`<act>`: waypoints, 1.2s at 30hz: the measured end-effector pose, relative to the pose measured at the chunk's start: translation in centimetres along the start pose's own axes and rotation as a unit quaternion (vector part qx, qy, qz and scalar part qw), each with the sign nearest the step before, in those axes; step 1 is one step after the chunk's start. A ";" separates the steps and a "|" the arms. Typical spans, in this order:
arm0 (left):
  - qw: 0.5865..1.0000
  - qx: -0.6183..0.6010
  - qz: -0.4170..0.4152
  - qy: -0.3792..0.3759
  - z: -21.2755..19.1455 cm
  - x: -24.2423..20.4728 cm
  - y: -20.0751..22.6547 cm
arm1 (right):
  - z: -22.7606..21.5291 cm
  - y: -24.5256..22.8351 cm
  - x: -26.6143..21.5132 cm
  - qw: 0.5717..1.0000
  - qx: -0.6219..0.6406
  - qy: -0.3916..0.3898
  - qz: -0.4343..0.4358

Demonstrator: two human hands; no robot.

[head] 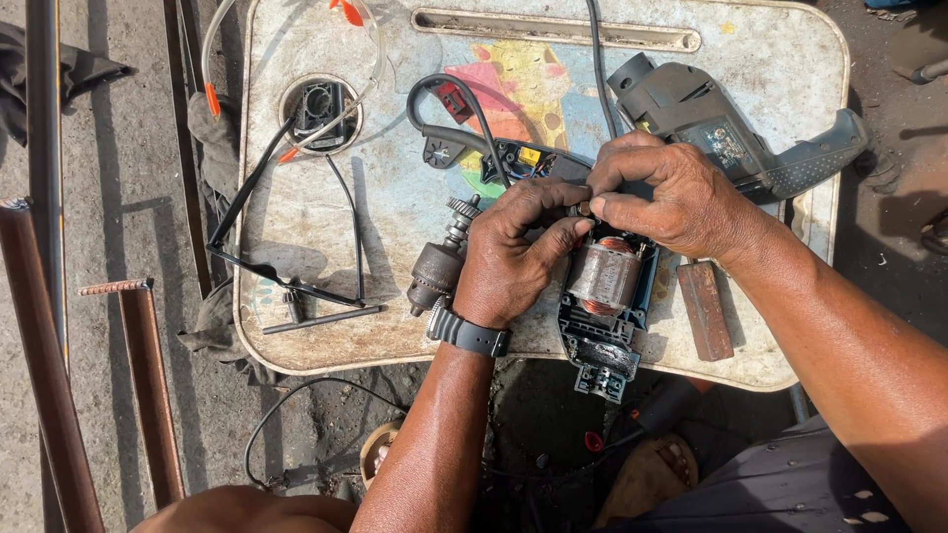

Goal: The person disassembles the housing of a power drill on a plastic tray, pulls out the motor and internal wiring, and uses a screwdriver to manipulate and secure internal components.

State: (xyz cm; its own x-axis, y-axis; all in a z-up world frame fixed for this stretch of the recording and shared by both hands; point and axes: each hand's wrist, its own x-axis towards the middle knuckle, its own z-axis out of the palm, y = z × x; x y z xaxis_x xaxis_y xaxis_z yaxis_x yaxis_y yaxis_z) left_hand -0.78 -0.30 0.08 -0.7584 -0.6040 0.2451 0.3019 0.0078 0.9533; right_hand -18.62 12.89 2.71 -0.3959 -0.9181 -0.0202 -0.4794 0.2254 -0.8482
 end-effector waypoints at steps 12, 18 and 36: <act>1.000 -0.009 -0.014 -0.022 -0.5 -0.1 -0.5 | -0.2 -1.2 0.9 0.998 -0.044 -0.024 0.023; 0.998 -0.046 -0.036 -0.015 -0.2 -0.4 -1.7 | -0.1 -0.5 1.0 0.999 -0.015 -0.021 0.036; 1.000 0.016 -0.007 0.003 0.0 -0.4 -1.8 | -0.2 0.0 1.3 0.998 -0.011 -0.040 0.039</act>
State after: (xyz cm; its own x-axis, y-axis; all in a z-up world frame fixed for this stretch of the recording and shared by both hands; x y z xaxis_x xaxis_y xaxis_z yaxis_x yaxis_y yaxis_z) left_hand -0.99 -0.07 -1.77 -0.7583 -0.6096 0.2310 0.2724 0.0257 0.9619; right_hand -19.34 11.81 2.78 -0.3696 -0.9203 -0.1280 -0.4674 0.3032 -0.8304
